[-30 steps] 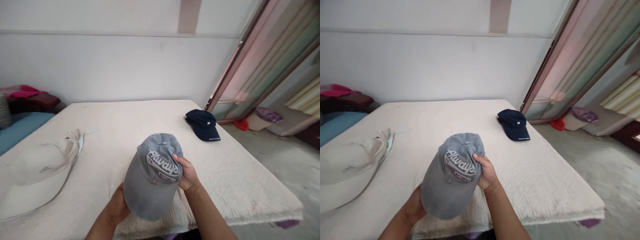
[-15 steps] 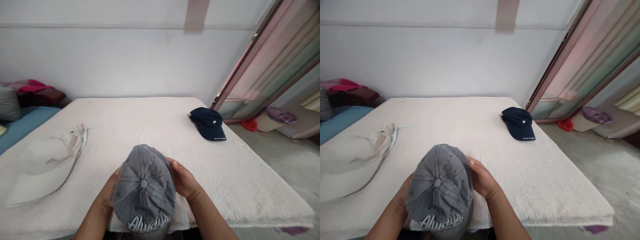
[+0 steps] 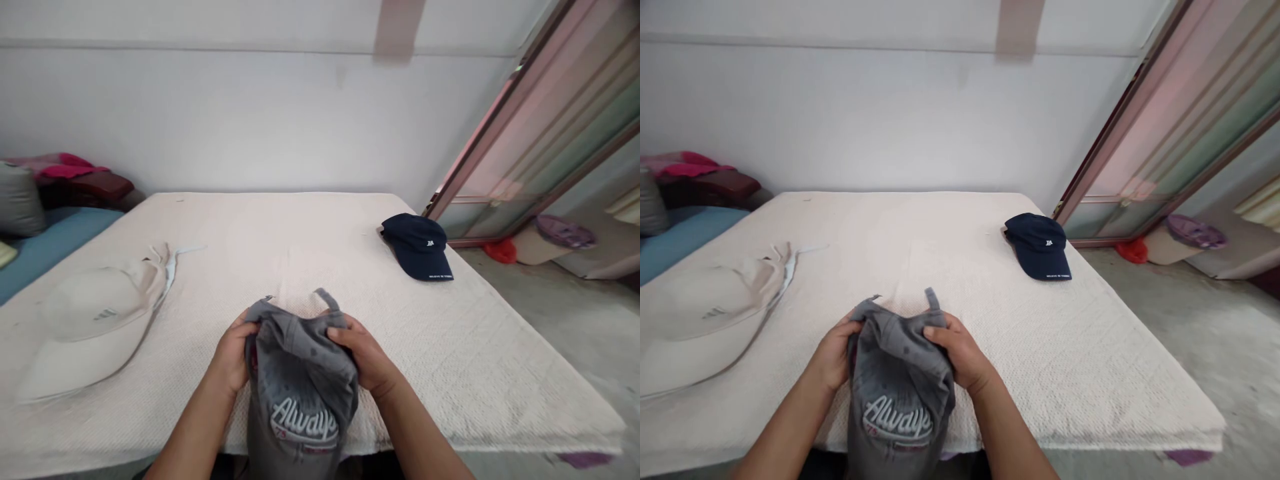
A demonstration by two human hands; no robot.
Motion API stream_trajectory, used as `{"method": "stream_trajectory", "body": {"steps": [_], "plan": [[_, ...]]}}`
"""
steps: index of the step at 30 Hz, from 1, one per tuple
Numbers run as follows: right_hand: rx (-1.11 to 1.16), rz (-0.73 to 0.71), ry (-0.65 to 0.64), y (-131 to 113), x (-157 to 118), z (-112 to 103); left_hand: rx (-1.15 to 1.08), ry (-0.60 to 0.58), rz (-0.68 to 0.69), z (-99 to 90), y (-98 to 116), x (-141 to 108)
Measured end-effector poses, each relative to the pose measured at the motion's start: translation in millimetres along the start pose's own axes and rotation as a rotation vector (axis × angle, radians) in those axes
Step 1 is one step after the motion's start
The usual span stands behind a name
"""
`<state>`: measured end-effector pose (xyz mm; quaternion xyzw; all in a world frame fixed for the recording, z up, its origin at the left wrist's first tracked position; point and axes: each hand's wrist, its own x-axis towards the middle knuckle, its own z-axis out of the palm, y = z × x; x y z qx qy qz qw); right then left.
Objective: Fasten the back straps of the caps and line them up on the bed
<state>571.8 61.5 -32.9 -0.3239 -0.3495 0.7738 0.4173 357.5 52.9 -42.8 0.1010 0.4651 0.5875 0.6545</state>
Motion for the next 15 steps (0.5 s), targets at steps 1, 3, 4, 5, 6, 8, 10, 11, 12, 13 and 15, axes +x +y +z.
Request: {"method": "stream_trajectory", "body": {"steps": [1, 3, 4, 5, 6, 8, 10, 11, 12, 13, 15], "plan": [[-0.066, 0.01, -0.006, 2, 1, 2, -0.039, 0.056, -0.028, 0.3, 0, 3], [-0.199, -0.036, 0.008, 5, 5, 5, -0.11, 0.127, -0.053, 1.3, 1, 4], [-0.256, -0.072, 0.03, 6, 8, 5, -0.128, 0.13, -0.03, 2.2, 2, 2], [-0.292, -0.102, 0.058, 6, 10, 4, -0.127, 0.114, 0.016, 3.4, 2, 0], [-0.297, -0.118, 0.09, 5, 13, 2, -0.103, 0.09, 0.074, 4.9, 3, -2], [-0.221, -0.125, 0.145, 2, 16, -2, 0.016, 0.02, 0.155, 7.8, 2, -8], [-0.081, -0.142, 0.15, -2, 18, -6, 0.167, -0.055, 0.166, 9.6, 0, -12], [-0.017, -0.154, 0.133, -3, 18, -7, 0.233, -0.091, 0.158, 9.9, -2, -13], [0.034, -0.169, 0.111, -5, 18, -8, 0.286, -0.124, 0.145, 9.7, -4, -14], [0.074, -0.181, 0.087, -6, 18, -8, 0.321, -0.147, 0.13, 9.2, -6, -14], [0.133, -0.188, 0.057, -9, 17, -7, 0.354, -0.169, 0.103, 8.1, -9, -14]]}}
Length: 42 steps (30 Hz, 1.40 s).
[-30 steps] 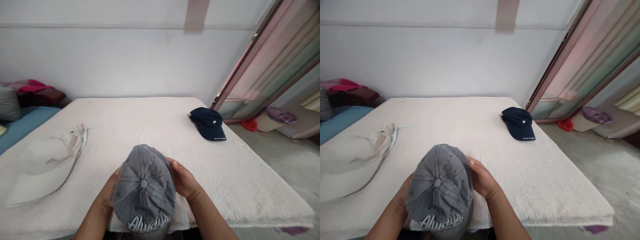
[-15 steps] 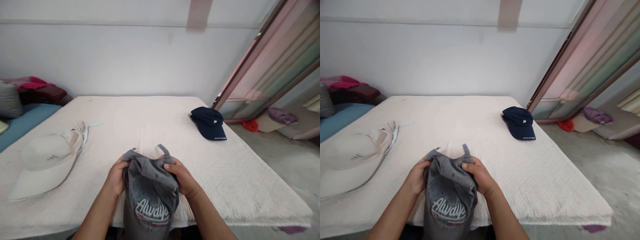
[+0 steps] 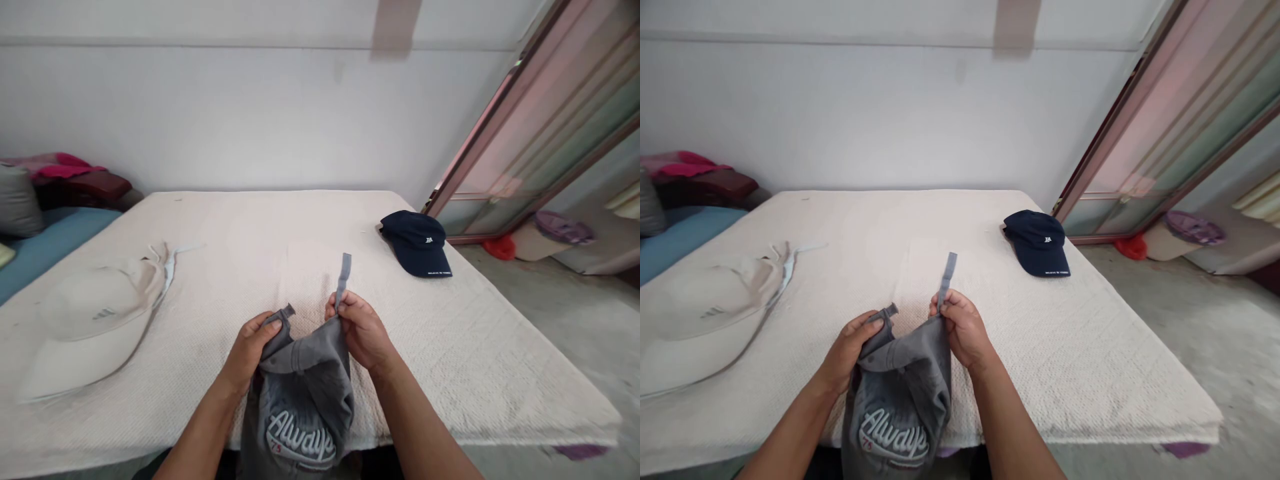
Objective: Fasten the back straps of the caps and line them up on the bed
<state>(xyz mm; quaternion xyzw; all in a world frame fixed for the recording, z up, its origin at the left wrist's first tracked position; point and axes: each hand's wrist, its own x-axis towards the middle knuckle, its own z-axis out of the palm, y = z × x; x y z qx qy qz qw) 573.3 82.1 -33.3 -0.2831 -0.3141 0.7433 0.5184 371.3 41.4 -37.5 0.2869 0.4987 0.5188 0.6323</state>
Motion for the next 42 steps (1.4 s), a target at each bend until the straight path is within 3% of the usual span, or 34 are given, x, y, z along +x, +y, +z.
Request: {"method": "stream_trajectory", "body": {"steps": [8, 13, 19, 26, 31, 34, 42], "plan": [[0.208, -0.072, -0.078, -13, -2, -4, 0.024, -0.063, -0.054, 4.3, -3, -1], [0.005, 0.005, -0.052, -2, -2, 1, -0.069, -0.075, -0.096, 7.0, -8, -1], [-0.127, 0.106, -0.073, 11, -3, 9, -0.132, -0.189, -0.091, 14.2, -10, -4], [-0.334, 0.189, -0.16, 14, -1, 9, -0.104, -0.109, -0.079, 9.6, -12, -3], [-0.216, 0.133, -0.018, 14, 1, 6, -0.1, -0.133, -0.02, 4.7, -13, -2], [-0.128, 0.138, -0.007, 12, 0, 7, -0.094, -0.173, -0.005, 5.6, -11, -2], [-0.256, 0.301, -0.172, 21, 0, 16, -0.052, -0.151, -0.053, 8.2, -9, -7]]}}
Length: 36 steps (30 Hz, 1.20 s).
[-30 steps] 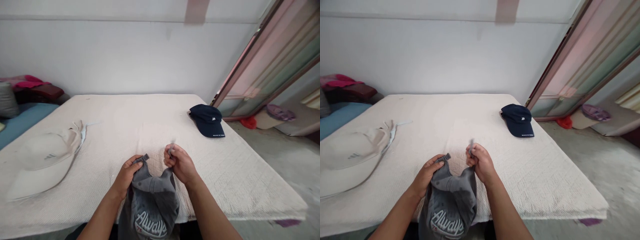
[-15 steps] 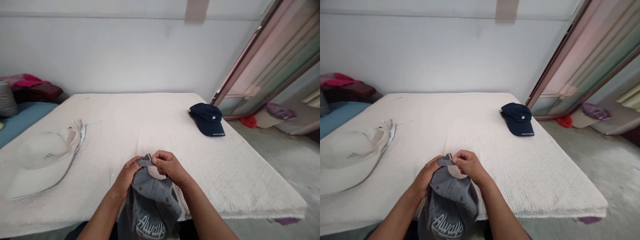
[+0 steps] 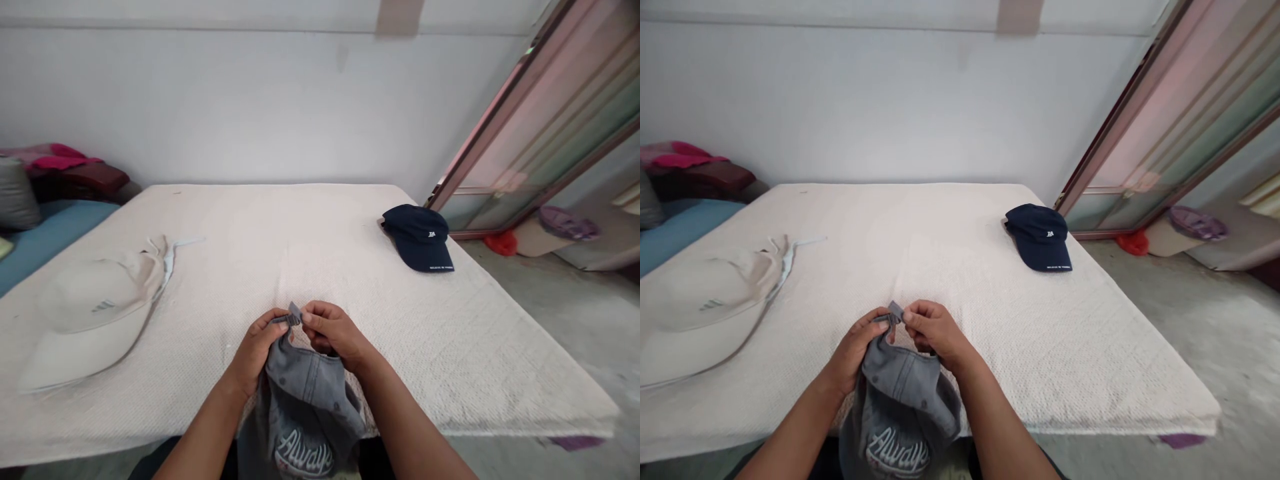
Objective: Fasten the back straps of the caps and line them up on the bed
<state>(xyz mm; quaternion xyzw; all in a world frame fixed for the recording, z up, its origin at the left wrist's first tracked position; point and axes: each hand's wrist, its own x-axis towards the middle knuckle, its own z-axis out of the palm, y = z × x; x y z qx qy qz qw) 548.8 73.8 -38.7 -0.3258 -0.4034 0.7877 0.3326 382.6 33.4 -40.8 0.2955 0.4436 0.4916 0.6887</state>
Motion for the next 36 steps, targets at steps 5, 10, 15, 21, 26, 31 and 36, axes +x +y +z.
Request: {"method": "stream_trajectory", "body": {"steps": [5, 10, 15, 21, 26, 31, 36], "plan": [[0.029, -0.035, 0.052, -1, 0, 1, -0.003, 0.01, 0.021, 1.8, 2, 0], [0.069, -0.07, 0.077, -1, 1, 1, -0.014, 0.039, 0.026, 4.6, 2, 1], [-0.07, -0.069, 0.036, 5, 2, 4, -0.039, 0.062, 0.02, 3.2, -3, 2], [-0.221, -0.101, 0.079, 8, 1, 4, 0.0, 0.076, 0.007, 2.6, -4, 2], [-0.216, -0.128, 0.1, 8, 2, 3, 0.059, 0.021, 0.027, 6.6, -1, 0], [-0.066, -0.125, 0.082, 2, 0, 3, 0.049, 0.037, 0.015, 7.9, 1, -1], [-0.054, -0.118, 0.141, -4, -2, -1, 0.047, 0.049, 0.022, 6.6, 2, -1]]}}
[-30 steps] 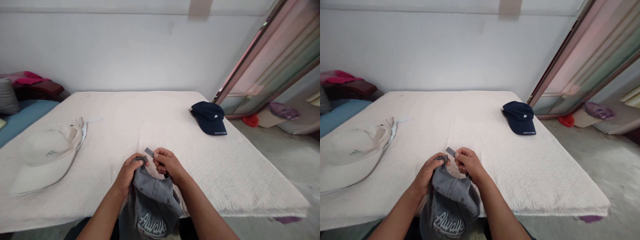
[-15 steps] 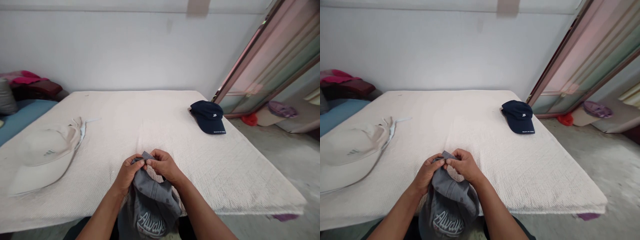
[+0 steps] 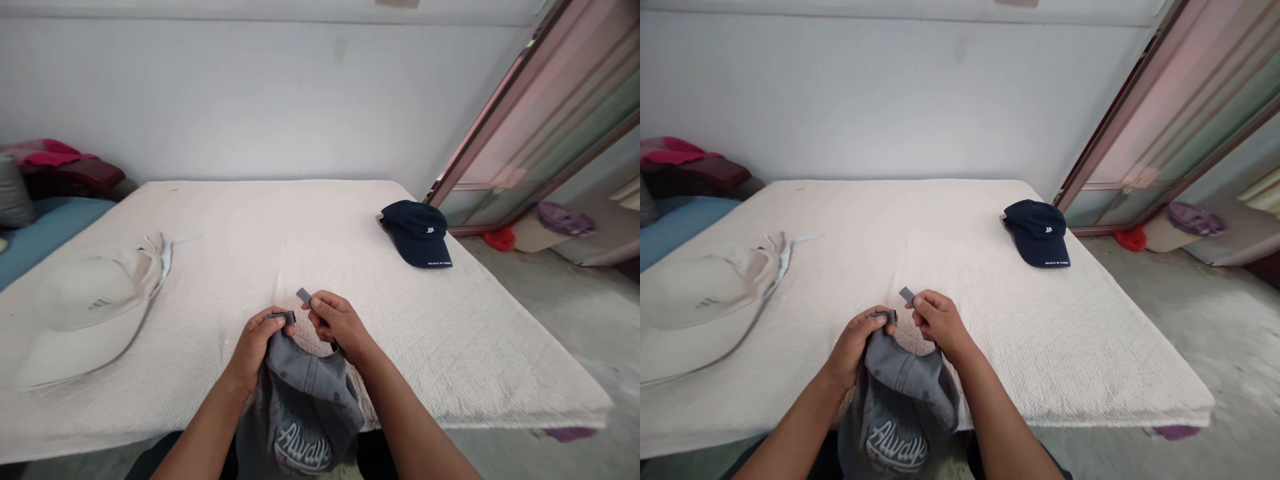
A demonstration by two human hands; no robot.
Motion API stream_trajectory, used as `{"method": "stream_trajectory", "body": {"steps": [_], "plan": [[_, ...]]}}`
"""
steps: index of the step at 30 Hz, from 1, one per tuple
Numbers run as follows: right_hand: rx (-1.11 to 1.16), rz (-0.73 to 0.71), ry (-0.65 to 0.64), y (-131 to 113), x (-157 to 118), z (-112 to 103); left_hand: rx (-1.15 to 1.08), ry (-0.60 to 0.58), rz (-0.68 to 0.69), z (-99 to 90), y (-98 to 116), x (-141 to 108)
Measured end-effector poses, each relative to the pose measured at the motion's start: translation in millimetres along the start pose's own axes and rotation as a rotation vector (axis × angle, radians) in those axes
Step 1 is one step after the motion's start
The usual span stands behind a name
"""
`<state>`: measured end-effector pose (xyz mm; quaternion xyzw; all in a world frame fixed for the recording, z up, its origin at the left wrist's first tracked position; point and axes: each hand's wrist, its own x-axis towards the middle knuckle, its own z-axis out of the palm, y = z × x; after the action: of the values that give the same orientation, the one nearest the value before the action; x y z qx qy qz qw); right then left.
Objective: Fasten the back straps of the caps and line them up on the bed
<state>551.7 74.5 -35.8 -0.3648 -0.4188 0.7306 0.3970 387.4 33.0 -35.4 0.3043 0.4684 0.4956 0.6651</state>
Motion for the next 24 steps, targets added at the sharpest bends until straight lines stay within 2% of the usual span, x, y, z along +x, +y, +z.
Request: {"method": "stream_trajectory", "body": {"steps": [7, 14, 19, 24], "plan": [[-0.051, 0.09, -0.013, 5.8, 2.0, 0.1, 0.022, -0.075, 0.084, -1.2, 1.0, -0.1], [-0.041, 0.124, -0.023, 6.5, 2.7, 0.8, -0.034, -0.091, 0.064, -0.9, 0.6, -0.9], [0.012, 0.069, 0.05, 5.4, 2.1, -0.4, -0.062, -0.016, 0.002, -1.8, -2.7, 0.3], [0.031, 0.083, 0.038, 4.6, 0.5, 0.7, -0.061, 0.02, -0.002, 0.0, -3.1, -0.1]]}}
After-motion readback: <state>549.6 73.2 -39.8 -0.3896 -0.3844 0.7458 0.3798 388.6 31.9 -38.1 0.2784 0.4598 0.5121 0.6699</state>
